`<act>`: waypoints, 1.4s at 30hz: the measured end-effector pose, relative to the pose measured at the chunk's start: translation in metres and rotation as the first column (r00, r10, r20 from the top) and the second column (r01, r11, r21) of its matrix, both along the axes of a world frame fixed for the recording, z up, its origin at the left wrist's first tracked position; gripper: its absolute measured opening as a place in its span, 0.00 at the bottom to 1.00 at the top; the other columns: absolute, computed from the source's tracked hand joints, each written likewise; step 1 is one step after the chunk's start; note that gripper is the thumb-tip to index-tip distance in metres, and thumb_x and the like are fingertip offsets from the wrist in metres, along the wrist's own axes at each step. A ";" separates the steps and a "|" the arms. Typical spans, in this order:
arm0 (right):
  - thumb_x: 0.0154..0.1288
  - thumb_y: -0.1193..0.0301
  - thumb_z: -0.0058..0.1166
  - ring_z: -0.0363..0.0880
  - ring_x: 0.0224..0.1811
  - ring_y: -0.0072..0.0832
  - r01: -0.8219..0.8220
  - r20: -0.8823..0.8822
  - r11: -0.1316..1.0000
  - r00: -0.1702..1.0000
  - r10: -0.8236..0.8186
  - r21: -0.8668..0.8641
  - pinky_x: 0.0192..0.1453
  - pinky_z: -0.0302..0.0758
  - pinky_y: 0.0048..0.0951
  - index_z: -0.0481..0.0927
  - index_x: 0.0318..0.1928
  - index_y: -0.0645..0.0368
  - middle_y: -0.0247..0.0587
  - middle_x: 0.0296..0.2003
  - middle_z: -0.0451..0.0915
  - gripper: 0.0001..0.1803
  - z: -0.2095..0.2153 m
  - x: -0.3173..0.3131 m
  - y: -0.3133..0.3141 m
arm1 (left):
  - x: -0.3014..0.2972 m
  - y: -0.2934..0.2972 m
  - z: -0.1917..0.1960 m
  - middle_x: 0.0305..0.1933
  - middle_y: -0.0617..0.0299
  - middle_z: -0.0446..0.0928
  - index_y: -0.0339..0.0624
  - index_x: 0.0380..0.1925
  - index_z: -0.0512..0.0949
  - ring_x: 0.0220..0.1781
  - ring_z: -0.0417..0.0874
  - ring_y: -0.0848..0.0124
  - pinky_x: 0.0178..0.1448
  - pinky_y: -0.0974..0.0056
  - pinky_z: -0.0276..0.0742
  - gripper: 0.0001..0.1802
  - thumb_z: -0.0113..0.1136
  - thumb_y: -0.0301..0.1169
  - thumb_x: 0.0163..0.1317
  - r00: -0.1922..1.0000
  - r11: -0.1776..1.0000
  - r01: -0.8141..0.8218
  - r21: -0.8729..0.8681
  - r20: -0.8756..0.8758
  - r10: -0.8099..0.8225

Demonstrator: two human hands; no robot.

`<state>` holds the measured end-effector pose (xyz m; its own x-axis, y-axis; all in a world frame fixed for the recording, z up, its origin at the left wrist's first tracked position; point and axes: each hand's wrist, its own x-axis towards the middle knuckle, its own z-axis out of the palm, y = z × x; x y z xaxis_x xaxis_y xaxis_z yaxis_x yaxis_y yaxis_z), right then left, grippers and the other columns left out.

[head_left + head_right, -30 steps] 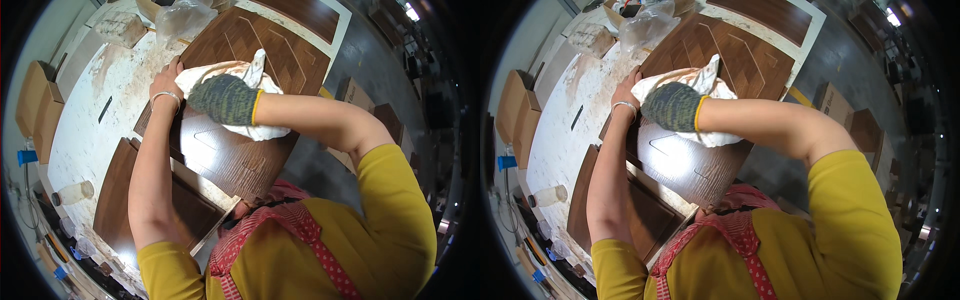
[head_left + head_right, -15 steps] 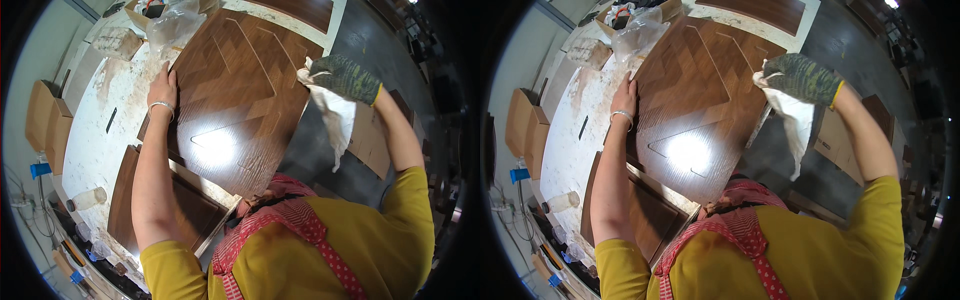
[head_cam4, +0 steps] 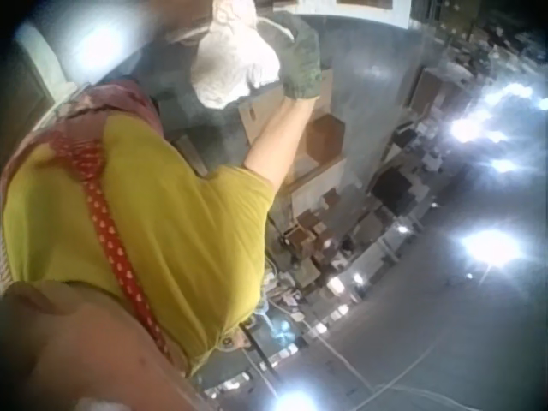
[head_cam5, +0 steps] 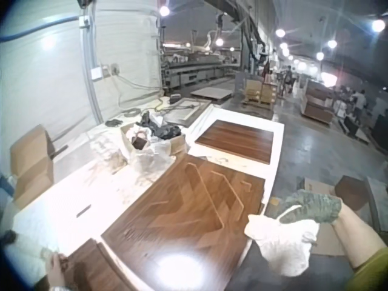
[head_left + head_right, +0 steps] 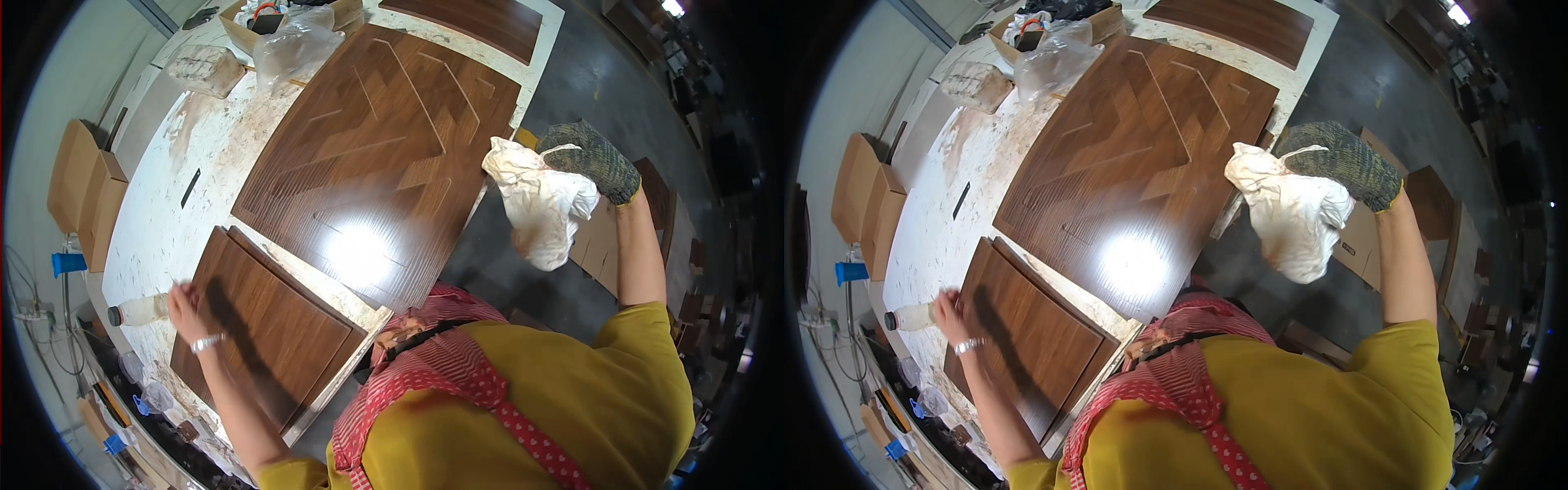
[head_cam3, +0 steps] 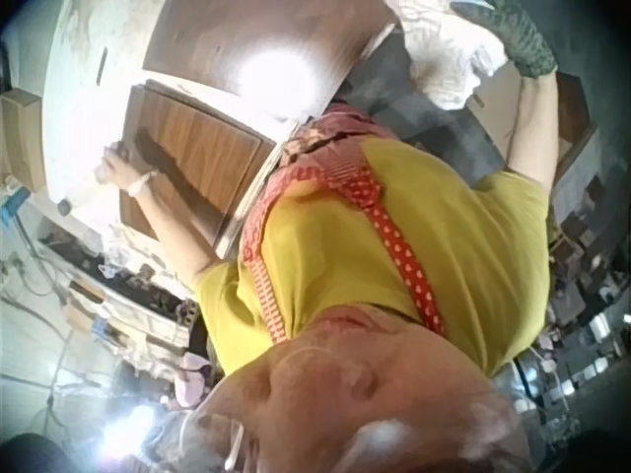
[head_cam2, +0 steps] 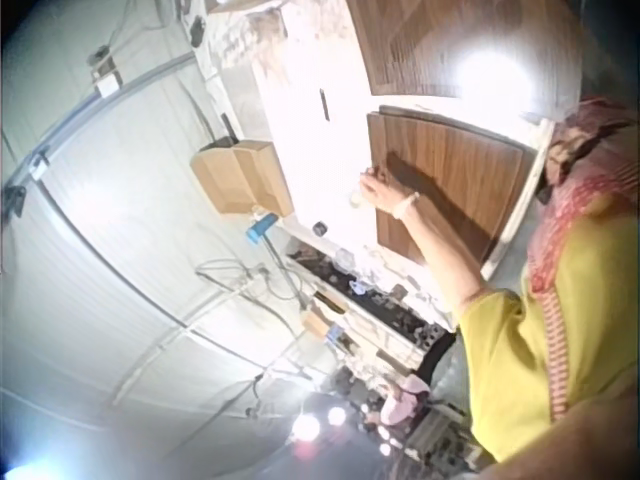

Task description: The person is using a cloth and a liquid from a bottle to polish and clean the surface of decorative wooden panels.

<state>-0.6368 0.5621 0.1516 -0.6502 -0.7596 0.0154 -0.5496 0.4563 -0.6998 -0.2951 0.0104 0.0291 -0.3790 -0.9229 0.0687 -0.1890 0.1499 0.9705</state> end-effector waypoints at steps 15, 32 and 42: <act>0.60 0.68 0.54 0.75 0.46 0.40 -0.581 -0.441 0.802 0.762 0.474 -0.143 0.51 0.72 0.34 0.77 0.46 0.56 0.46 0.43 0.76 0.14 -0.036 0.224 -0.334 | 0.265 -0.063 -0.055 0.67 0.52 0.58 0.48 0.60 0.65 0.66 0.56 0.46 0.70 0.51 0.50 0.24 0.47 0.40 0.65 0.640 0.728 0.427 -0.537 0.748 0.176; 0.50 0.70 0.54 0.75 0.37 0.38 -0.546 -0.733 0.837 0.555 0.392 0.034 0.45 0.72 0.36 0.73 0.44 0.60 0.44 0.34 0.76 0.18 -0.138 0.361 -0.528 | 0.273 -0.086 -0.017 0.55 0.53 0.73 0.35 0.58 0.65 0.59 0.68 0.55 0.65 0.60 0.58 0.25 0.31 0.39 0.70 0.836 0.883 0.340 -0.322 0.534 -0.127; 0.62 0.70 0.47 0.77 0.24 0.39 -0.837 -0.485 0.528 0.526 0.698 -0.146 0.27 0.74 0.35 0.74 0.37 0.56 0.49 0.20 0.75 0.06 -0.136 0.472 -0.523 | 0.283 -0.127 -0.005 0.54 0.52 0.76 0.43 0.68 0.48 0.67 0.62 0.61 0.69 0.64 0.52 0.34 0.25 0.52 0.69 0.866 0.939 0.338 0.059 0.372 -0.335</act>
<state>-0.1653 0.0390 0.0160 0.2959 -0.8478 0.4401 -0.7784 -0.4811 -0.4032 -0.0118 -0.1169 0.0240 -0.6652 -0.7349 -0.1320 -0.4712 0.2760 0.8377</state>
